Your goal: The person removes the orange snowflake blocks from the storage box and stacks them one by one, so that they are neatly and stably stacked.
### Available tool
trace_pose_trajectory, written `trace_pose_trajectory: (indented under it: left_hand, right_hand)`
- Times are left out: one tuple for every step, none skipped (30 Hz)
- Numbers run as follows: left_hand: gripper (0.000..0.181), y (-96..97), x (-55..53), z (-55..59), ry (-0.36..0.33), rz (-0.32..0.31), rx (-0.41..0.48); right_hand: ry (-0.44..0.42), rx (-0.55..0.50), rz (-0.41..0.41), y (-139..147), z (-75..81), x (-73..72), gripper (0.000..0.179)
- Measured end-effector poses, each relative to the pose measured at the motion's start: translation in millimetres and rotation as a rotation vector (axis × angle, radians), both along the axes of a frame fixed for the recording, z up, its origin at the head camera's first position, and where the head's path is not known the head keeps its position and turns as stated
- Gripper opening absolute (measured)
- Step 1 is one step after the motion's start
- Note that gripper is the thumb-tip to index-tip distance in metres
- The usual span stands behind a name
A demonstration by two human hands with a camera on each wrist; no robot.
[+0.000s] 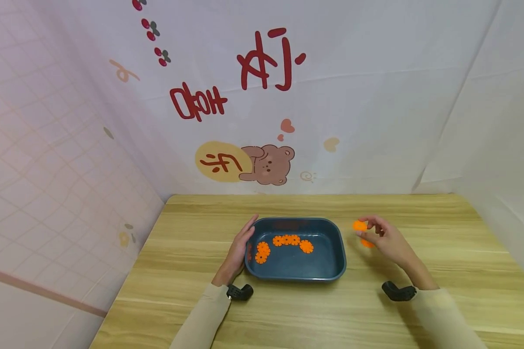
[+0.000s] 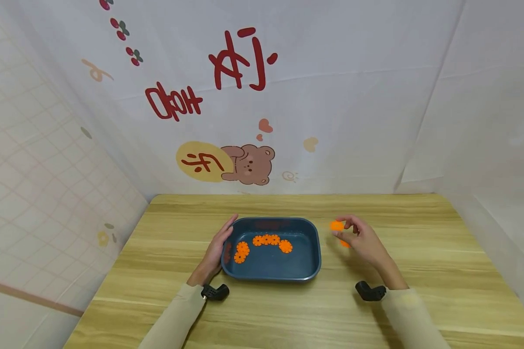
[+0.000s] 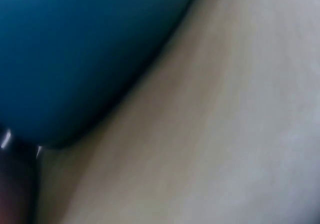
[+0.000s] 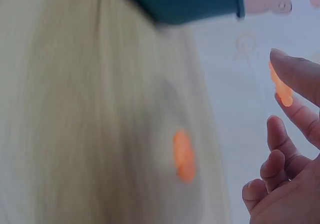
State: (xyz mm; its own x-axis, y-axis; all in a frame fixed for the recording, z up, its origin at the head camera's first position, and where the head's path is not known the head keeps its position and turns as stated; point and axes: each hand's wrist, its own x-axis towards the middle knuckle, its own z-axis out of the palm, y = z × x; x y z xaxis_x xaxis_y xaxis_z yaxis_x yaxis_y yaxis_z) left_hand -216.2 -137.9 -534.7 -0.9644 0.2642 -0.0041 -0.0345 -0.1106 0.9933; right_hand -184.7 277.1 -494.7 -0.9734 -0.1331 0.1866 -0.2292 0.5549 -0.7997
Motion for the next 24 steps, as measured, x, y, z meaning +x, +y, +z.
trace_pose_trajectory:
  left_hand:
    - [0.056, 0.1, -0.1, 0.0, 0.002, 0.002, -0.002]
    - [0.056, 0.2, -0.1, 0.1, 0.004, 0.002, -0.002]
    - [0.056, 0.4, -0.1, 0.2, 0.004, 0.003, -0.002]
    - [0.056, 0.4, -0.3, 0.3, 0.007, 0.0, 0.0]
    - [0.056, 0.3, -0.3, 0.3, 0.009, -0.001, 0.002]
    - [0.056, 0.3, -0.4, 0.3, 0.008, 0.0, 0.004]
    - [0.056, 0.3, -0.5, 0.3, 0.009, 0.001, 0.003]
    - [0.056, 0.1, -0.7, 0.2, 0.012, -0.001, 0.004]
    - [0.055, 0.2, -0.6, 0.6, 0.01, 0.001, -0.001]
    - [0.055, 0.1, -0.5, 0.7, 0.011, 0.001, -0.003]
    - [0.055, 0.0, -0.5, 0.7, 0.01, 0.001, -0.004]
    - [0.054, 0.0, -0.5, 0.9, 0.01, -0.001, -0.004]
    - [0.054, -0.1, -0.4, 1.0, 0.013, -0.005, 0.0]
    - [0.054, -0.2, -0.2, 1.1, 0.014, -0.006, 0.003]
    - [0.054, -0.2, -0.1, 1.3, 0.011, -0.006, 0.005]
    - [0.053, 0.0, -0.3, 0.9, 0.012, -0.006, 0.008]
    - [0.053, 0.3, -0.3, 1.0, 0.01, -0.005, 0.011]
    - [0.053, 0.4, -0.2, 1.1, 0.009, -0.005, 0.015]
    - [0.053, 0.5, -0.2, 1.1, 0.01, -0.004, 0.017]
    - [0.054, 0.6, -0.2, 1.2, 0.01, -0.003, 0.018]
    - [0.054, 0.6, 0.0, 1.5, 0.009, -0.003, 0.019]
    - [0.055, 0.5, 0.2, 1.7, 0.01, -0.003, 0.018]
    - [0.055, 0.3, 0.2, 1.9, 0.009, -0.005, 0.021]
    - [0.056, 0.1, 0.3, 2.0, 0.009, -0.005, 0.019]
  right_hand:
    - [-0.005, 0.005, -0.001, 4, -1.6, 0.5, 0.033]
    - [-0.014, 0.011, -0.005, 8, -3.8, 0.8, 0.032]
    - [-0.02, 0.013, -0.006, 11, -5.8, 1.1, 0.032]
    - [-0.028, 0.017, -0.007, 14, -7.8, 1.4, 0.032]
    - [-0.035, 0.023, -0.008, 17, -9.8, 1.6, 0.033]
    - [-0.041, 0.031, -0.005, 19, -11.4, 1.8, 0.033]
    - [-0.049, 0.036, -0.003, 21, -12.9, 1.8, 0.033]
    - [-0.057, 0.039, -0.005, 23, -14.8, 1.8, 0.034]
    - [-0.06, 0.043, -0.004, 25, -16.7, 1.7, 0.034]
    - [-0.063, 0.049, -0.002, 27, -18.3, 1.7, 0.035]
    - [-0.065, 0.053, 0.0, 28, -19.7, 1.7, 0.035]
    - [-0.066, 0.055, 0.003, 29, -21.1, 1.6, 0.036]
    - [-0.069, 0.053, 0.002, 30, -22.6, 1.6, 0.036]
    - [-0.069, 0.055, 0.006, 31, -24.3, 1.4, 0.035]
    - [-0.069, 0.052, 0.009, 32, -25.4, 1.3, 0.035]
    - [-0.072, 0.049, 0.01, 32, -26.2, 1.3, 0.035]
    - [-0.071, 0.045, 0.013, 33, -27.4, 1.2, 0.034]
    - [-0.067, 0.041, 0.017, 33, -28.6, 1.1, 0.033]
    - [-0.065, 0.039, 0.022, 33, -29.6, 0.9, 0.032]
    - [-0.062, 0.036, 0.029, 33, -30.6, 0.5, 0.032]
    - [-0.059, 0.037, 0.032, 33, -31.3, 0.3, 0.031]
    - [-0.056, 0.043, 0.036, 33, -32.2, 0.1, 0.031]
    - [-0.054, 0.048, 0.038, 32, -32.8, -0.1, 0.031]
    - [-0.055, 0.054, 0.038, 32, -33.2, -0.2, 0.031]
